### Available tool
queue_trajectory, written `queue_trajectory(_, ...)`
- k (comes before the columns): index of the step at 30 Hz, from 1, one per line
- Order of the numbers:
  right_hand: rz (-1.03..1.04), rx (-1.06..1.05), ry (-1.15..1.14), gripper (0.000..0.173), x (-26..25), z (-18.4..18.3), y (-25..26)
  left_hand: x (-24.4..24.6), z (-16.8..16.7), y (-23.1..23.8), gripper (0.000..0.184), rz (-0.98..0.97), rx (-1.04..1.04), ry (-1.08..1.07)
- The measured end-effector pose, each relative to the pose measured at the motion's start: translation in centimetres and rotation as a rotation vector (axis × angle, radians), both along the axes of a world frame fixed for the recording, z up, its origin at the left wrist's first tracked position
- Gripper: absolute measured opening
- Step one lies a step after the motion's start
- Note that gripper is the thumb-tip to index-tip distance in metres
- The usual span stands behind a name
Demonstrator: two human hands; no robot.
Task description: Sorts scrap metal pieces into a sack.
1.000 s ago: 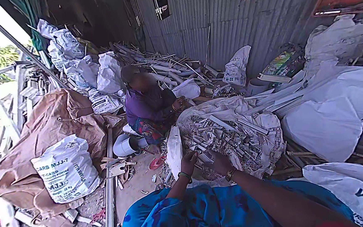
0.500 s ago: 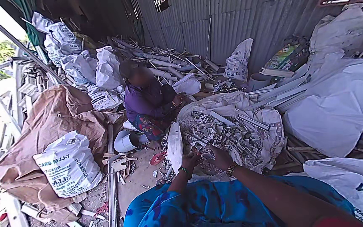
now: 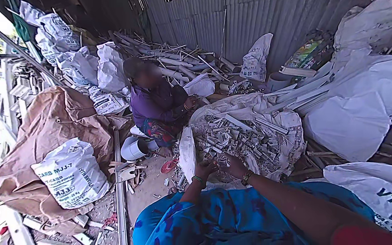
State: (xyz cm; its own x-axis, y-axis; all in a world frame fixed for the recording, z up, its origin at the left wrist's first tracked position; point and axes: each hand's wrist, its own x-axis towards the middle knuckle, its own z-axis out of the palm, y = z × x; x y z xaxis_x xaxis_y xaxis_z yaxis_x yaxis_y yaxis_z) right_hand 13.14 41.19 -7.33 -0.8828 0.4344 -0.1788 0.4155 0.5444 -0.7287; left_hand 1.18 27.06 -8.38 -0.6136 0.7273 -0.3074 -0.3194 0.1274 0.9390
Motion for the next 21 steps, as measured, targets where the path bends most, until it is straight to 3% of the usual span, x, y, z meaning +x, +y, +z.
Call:
queue_trajectory(7,0.028,-0.157,0.078,0.086,-0.1,-0.8,0.5,-0.6,-0.7,0.1,0.015,-0.095,-0.059,0.158)
queue_trajectory(14,0.05,-0.333,0.174,0.087,-0.1,-1.6,0.8,0.1,0.1,0.3,0.021,-0.185,-0.214,0.757)
queue_trajectory(17,-0.011,-0.371,0.208,0.081,-0.1,-1.4,0.7,0.5,0.3,0.4,0.017,-0.142,-0.218,0.873)
queue_trajectory(21,0.007,-0.403,0.221,0.078,-0.4,-0.6,0.7,0.1,-0.4,0.5,0.019,0.054,-0.189,0.908)
